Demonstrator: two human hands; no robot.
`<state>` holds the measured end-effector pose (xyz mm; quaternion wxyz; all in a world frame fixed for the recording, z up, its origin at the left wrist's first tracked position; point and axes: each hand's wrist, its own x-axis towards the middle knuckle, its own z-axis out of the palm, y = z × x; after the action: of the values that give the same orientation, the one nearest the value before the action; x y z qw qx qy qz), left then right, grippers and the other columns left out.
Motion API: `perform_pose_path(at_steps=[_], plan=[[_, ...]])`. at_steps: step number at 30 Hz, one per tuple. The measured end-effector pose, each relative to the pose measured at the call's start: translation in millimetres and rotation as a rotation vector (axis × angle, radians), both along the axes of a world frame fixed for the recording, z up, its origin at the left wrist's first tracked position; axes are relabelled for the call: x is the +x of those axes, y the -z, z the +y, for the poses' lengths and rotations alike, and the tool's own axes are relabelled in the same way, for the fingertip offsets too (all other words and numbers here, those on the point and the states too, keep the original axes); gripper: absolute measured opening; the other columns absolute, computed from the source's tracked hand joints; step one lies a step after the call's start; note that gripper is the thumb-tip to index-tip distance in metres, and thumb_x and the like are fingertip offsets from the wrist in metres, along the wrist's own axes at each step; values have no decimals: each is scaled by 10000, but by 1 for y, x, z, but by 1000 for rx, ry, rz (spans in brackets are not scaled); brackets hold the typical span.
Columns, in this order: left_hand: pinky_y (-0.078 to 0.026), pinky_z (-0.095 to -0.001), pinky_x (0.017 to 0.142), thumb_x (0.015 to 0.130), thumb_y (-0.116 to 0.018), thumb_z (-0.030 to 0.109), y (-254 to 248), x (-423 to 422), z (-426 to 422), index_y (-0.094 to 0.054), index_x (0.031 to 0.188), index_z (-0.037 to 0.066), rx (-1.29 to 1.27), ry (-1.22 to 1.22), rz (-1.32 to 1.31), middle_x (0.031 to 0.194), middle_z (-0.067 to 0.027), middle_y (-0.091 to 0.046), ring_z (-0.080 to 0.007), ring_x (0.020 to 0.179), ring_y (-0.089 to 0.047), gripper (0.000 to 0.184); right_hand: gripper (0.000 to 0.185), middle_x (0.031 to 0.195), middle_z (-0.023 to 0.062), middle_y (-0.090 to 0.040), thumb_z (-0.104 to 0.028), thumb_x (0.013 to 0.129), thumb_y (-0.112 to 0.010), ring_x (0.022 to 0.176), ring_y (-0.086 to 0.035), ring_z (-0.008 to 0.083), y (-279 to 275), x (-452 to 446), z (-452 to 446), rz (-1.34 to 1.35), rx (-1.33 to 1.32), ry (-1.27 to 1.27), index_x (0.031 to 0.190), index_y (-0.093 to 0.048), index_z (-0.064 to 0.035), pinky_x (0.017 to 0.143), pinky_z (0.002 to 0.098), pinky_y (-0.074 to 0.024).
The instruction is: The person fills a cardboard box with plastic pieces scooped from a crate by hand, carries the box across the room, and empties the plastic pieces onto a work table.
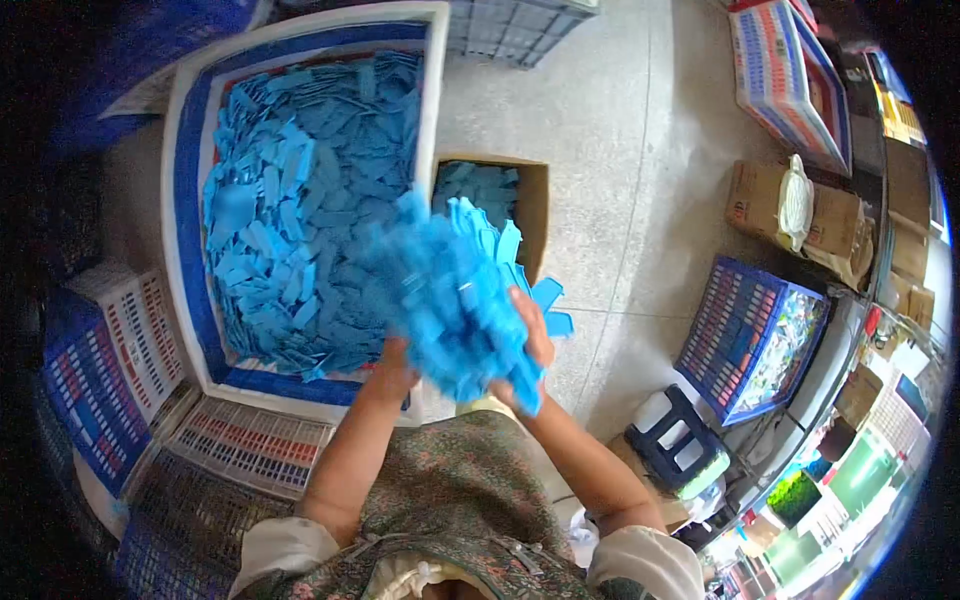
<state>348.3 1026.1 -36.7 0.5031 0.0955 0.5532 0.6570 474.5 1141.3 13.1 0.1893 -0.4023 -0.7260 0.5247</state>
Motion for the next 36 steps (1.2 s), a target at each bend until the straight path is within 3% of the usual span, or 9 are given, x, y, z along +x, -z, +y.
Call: perform_pose_path(at_steps=[2, 8, 10, 15, 18, 21, 24, 28, 36], plan=[[-324, -374, 1007, 848, -561, 457, 5, -4, 41, -237, 1391, 110, -131, -71, -392, 1362, -88, -350, -224, 1240, -356, 721, 601, 1167, 197, -552, -246, 701, -705, 1045, -557, 331, 55, 20, 20, -246, 221, -164, 1213, -498, -10, 908, 363, -428], [-307, -362, 1006, 799, -540, 544, 150, -25, 110, -287, 1375, 60, -677, -22, -165, 1305, -169, -425, -284, 1213, -405, 795, 834, 1276, 147, -475, -239, 735, -722, 1145, -473, 255, 200, -48, 59, 292, -670, 264, 1382, -250, -6, 972, 353, -361], [-338, -360, 957, 804, -523, 515, 165, -14, 112, -334, 1348, 4, -875, -61, -4, 1268, -194, -463, -308, 1172, -447, 770, 1022, 1314, 246, -424, -381, 664, -743, 1170, -482, 316, 269, -47, 41, -178, -168, 260, 1412, -149, -18, 964, 354, -380], [-410, -277, 912, 851, -584, 101, 36, 14, 68, -507, 1184, -12, -273, -70, 23, 1180, -135, -557, -191, 1076, -536, 360, 847, 1321, 217, -412, -287, 705, -707, 1184, -442, 362, 189, -42, 35, -451, -78, 108, 1372, -263, -11, 940, 367, -395], [-448, -201, 686, 853, -574, 76, 12, -8, -17, -553, 998, 41, -577, -150, 671, 886, -11, -568, -87, 767, -543, 150, 486, 1141, 185, -509, -51, 746, -616, 1010, -530, 338, 162, -41, 16, -266, 85, 268, 1199, -449, -5, 831, 361, -440], [-317, -210, 525, 863, -559, 161, 52, -60, -129, -547, 938, 59, -787, -612, 538, 716, 22, -475, -63, 613, -417, 127, 384, 1003, 170, -543, 100, 689, -531, 936, -540, 319, 95, -81, -27, 110, 335, 70, 1054, -509, -15, 807, 372, -437], [-422, -313, 732, 834, -598, 217, 130, -97, -275, -543, 991, 5, -1048, -684, 466, 916, -87, -537, -198, 796, -506, 270, 283, 1072, 204, -558, -46, 723, -609, 1024, -537, 359, 64, -139, -100, 138, -129, -288, 994, -535, -11, 871, 412, -432], [-368, -453, 949, 830, -577, 388, 116, -158, -298, -477, 1201, -74, -1553, -269, 727, 1244, -279, -451, -413, 1155, -422, 601, 618, 1213, 301, -458, -378, 801, -582, 1144, -449, 401, 159, -183, -146, -793, -517, -362, 1175, -437, 92, 969, 417, -370], [-345, -439, 980, 850, -480, 508, 170, -289, -415, -443, 1236, -82, -1496, -255, 615, 1226, -299, -470, -425, 1156, -435, 706, 1047, 1385, 331, -235, -621, 704, -602, 1307, -229, 419, 272, -184, -161, -637, 53, 30, 1342, -221, 117, 1076, 409, -225]])
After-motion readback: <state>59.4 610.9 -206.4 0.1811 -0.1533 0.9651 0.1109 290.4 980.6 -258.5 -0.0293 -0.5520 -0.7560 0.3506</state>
